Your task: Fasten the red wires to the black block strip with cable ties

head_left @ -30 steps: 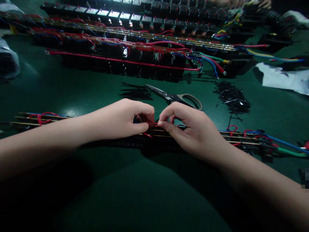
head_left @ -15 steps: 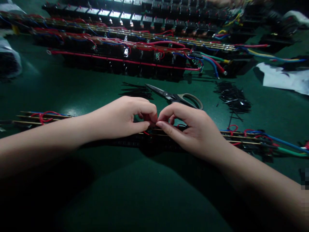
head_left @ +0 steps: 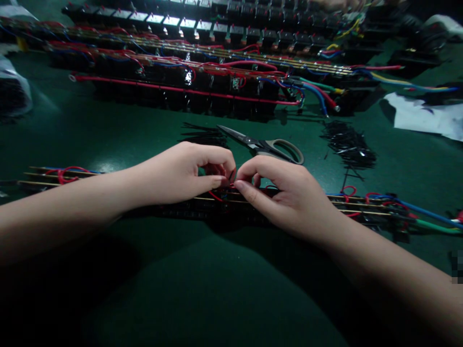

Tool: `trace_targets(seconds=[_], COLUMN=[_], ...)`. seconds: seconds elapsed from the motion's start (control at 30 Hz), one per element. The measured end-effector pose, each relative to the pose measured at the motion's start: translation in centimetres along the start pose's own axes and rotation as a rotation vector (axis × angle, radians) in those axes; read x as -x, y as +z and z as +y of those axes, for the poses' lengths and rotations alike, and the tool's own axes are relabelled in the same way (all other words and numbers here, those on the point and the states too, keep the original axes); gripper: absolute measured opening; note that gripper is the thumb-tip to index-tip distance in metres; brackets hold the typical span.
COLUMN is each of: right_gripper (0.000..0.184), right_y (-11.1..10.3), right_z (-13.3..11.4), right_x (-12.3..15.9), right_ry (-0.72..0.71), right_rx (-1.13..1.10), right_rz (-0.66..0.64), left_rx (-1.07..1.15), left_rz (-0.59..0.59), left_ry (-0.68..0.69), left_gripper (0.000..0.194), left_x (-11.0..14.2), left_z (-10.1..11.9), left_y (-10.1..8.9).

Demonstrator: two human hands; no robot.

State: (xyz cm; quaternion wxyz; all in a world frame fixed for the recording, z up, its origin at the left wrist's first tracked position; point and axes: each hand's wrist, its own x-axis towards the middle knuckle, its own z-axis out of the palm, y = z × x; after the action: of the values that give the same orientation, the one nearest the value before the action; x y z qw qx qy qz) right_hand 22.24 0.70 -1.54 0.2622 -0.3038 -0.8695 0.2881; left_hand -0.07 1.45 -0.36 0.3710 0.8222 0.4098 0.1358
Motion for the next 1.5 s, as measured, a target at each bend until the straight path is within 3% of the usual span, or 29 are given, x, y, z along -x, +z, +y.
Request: trace_targets(seconds=[0.47, 1.5], right_gripper=[0.01, 0.006], right_y=[0.28, 0.46], right_z=[0.12, 0.3], right_x=[0.26, 0.26], right_ry=[-0.043, -0.109], right_rx=[0.106, 0.099], right_rz=[-0.017, 0.003], left_rx=[-0.02, 0.009], left_rz=[-0.017, -0.043], left_ry=[-0.021, -0.05], left_gripper=[0.015, 0.011], left_x=[-0.06, -0.1], left_z=[-0.05, -0.16], left_y=[0.3, 0.43])
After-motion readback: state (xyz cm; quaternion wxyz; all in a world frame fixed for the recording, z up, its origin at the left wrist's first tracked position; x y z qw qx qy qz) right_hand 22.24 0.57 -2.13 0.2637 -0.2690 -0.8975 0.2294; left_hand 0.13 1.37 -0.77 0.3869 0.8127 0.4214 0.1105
